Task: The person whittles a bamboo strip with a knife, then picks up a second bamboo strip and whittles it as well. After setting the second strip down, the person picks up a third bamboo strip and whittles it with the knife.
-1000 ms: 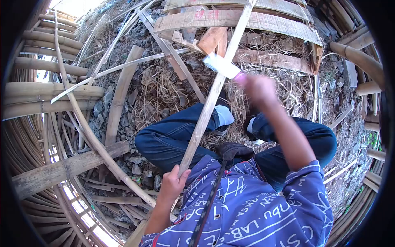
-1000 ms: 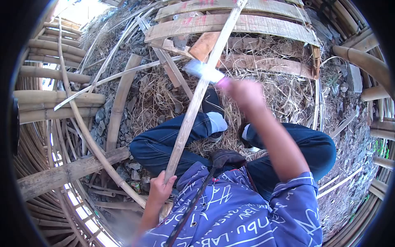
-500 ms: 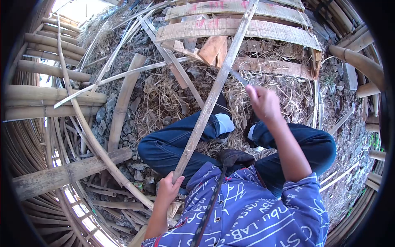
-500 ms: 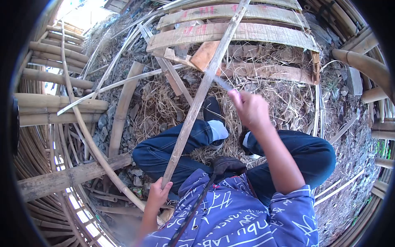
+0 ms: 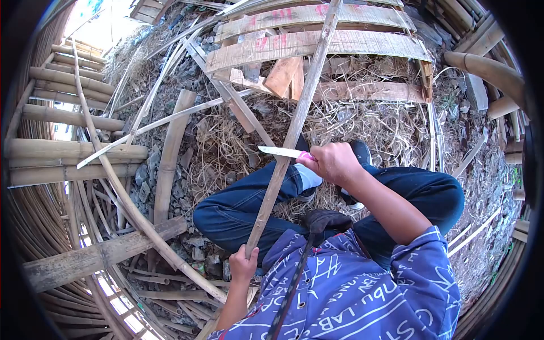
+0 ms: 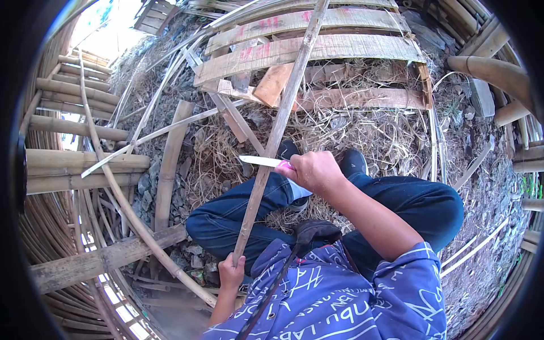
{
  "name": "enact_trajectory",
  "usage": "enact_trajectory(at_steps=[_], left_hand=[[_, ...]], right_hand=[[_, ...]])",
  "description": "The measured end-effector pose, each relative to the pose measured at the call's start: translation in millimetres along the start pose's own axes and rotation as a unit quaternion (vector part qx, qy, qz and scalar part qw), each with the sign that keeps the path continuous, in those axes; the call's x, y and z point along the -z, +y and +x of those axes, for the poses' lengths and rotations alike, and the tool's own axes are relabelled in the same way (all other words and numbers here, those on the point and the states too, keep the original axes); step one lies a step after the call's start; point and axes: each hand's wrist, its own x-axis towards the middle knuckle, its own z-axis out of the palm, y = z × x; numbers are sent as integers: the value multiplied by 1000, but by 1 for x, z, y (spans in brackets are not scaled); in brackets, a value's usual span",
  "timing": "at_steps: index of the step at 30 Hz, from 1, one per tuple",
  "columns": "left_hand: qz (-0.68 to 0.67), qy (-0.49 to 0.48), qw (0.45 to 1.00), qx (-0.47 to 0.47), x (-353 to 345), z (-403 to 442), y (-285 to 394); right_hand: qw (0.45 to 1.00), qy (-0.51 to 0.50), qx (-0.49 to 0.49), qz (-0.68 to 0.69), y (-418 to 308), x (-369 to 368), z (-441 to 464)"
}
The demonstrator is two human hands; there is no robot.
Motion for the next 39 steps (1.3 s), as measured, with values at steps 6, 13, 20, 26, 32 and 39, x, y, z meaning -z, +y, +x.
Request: enact_trajectory(at_steps=[6, 13, 20, 26, 32, 39], left_hand=[[39, 27, 999, -16, -9, 1, -8], [61, 35, 997, -17, -13, 3, -11], [82, 39, 995, -34, -17, 2, -15], [79, 44, 995, -30, -16, 8, -11], [79, 46, 995, -38, -18, 8, -17], [98, 55, 993, -47, -19, 7, -18]], right_hand=[[983, 58, -64, -163, 47, 25, 36], [979, -52, -97, -172, 30, 46, 40], [987, 64, -131, -60, 37, 37, 37], [983, 38, -103, -146, 65, 41, 44], [985, -118, -27, -121, 37, 33, 28], [989, -90, -31, -117, 12, 28, 26]])
